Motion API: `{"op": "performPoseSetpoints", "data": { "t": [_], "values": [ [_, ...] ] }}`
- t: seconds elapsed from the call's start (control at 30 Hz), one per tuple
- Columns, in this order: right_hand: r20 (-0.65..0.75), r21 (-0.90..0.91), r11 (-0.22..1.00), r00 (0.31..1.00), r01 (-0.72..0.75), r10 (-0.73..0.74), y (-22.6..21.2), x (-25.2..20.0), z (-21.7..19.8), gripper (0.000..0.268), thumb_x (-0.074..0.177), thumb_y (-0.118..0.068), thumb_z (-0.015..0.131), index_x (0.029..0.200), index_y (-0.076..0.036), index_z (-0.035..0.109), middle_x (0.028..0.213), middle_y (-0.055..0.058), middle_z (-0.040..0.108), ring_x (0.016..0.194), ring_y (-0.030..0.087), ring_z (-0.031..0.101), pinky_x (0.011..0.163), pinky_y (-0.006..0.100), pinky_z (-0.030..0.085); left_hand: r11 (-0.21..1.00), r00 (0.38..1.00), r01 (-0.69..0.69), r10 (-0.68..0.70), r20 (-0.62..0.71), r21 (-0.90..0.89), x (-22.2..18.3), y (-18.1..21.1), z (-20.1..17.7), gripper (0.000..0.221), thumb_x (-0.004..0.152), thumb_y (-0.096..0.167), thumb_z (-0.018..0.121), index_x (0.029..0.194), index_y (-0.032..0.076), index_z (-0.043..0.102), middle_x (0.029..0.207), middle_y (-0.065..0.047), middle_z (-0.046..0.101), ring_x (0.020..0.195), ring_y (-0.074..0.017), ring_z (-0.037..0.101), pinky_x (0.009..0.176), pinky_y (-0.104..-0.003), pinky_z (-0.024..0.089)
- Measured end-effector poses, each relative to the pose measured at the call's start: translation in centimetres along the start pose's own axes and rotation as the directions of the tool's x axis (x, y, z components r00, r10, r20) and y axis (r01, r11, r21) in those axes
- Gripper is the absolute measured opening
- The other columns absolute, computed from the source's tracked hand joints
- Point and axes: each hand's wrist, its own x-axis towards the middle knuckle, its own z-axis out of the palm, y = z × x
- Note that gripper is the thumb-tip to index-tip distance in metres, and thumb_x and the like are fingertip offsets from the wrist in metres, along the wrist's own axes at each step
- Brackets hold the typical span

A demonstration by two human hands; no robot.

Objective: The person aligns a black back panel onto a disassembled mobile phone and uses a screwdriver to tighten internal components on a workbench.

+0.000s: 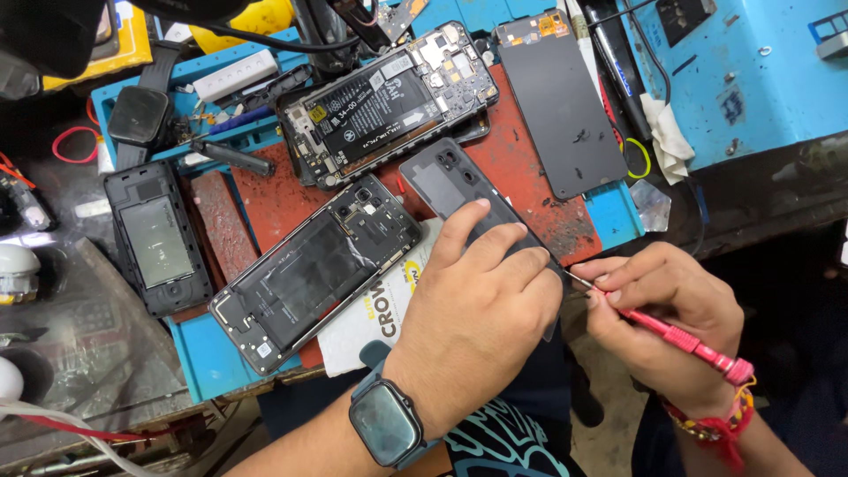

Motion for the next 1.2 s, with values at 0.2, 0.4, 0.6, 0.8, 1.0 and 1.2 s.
{"op": "performPoseSetpoints", "data": {
  "t": [0.2,0.4,0.6,0.8,1.0,1.2],
  "values": [
    [-0.003,-0.093,0.995,0.999,0.043,-0.043,-0.3,0.0,0.3,0.02,0.081,0.008,0.078,0.085,-0.003,0.062,0.097,0.01,0.067,0.1,0.024,0.077,0.085,0.029,0.064,1.0,1.0,0.011,-0.011,0.026,0.009,0.1,0.0,-0.1,0.007,0.088,0.015,0.064,0.088,0.009,0.068,0.102,-0.005,0.071,0.117,-0.0249,0.064,0.114,-0.048,0.039],
    [-0.006,-0.107,0.99,0.995,0.097,-0.098,-0.1,0.0,0.4,0.021,0.081,0.005,0.082,0.088,-0.004,0.064,0.1,0.011,0.07,0.097,0.021,0.076,0.083,0.027,0.063,1.0,0.998,0.016,-0.016,0.053,0.011,0.3,-0.1,0.0,0.008,0.088,0.015,0.063,0.087,0.01,0.068,0.099,-0.004,0.071,0.117,-0.0251,0.064,0.11,-0.047,0.04],
    [-0.004,-0.16,0.978,0.991,0.133,-0.136,0.3,0.1,0.5,0.022,0.079,0.003,0.085,0.089,-0.004,0.066,0.101,0.012,0.072,0.094,0.018,0.075,0.078,0.024,0.062,1.0,0.998,0.014,-0.015,0.061,0.019,0.3,-0.1,0.0,0.008,0.087,0.015,0.063,0.088,0.01,0.069,0.1,-0.004,0.071,0.117,-0.0252,0.064,0.109,-0.047,0.04],
    [-0.001,-0.117,0.99,0.996,0.083,-0.084,0.6,0.1,0.4,0.021,0.079,0.006,0.083,0.089,-0.002,0.066,0.1,0.013,0.073,0.087,0.017,0.075,0.072,0.022,0.061,1.0,0.998,0.019,-0.019,0.057,0.008,0.3,0.0,-0.2,0.008,0.087,0.015,0.063,0.087,0.009,0.069,0.1,-0.004,0.072,0.117,-0.0257,0.064,0.109,-0.047,0.04],
    [-0.025,-0.013,0.999,0.998,0.052,-0.052,0.7,-0.2,0.5,0.023,0.084,0.011,0.076,0.085,-0.003,0.059,0.097,0.011,0.069,0.097,0.022,0.077,0.079,0.024,0.063,0.999,0.998,0.031,-0.031,0.062,0.011,0.2,0.1,-0.2,0.008,0.086,0.015,0.064,0.084,0.009,0.068,0.098,-0.004,0.072,0.116,-0.0259,0.065,0.109,-0.047,0.041],
    [0.002,-0.091,0.993,0.997,0.071,-0.071,0.5,-0.1,0.4,0.023,0.081,0.009,0.079,0.083,-0.003,0.06,0.096,0.011,0.068,0.097,0.022,0.077,0.078,0.025,0.063,1.0,0.998,0.031,-0.031,0.057,0.005,0.2,0.0,-0.1,0.008,0.086,0.015,0.064,0.085,0.009,0.069,0.099,-0.004,0.072,0.117,-0.026,0.065,0.108,-0.047,0.041]
  ]
}}
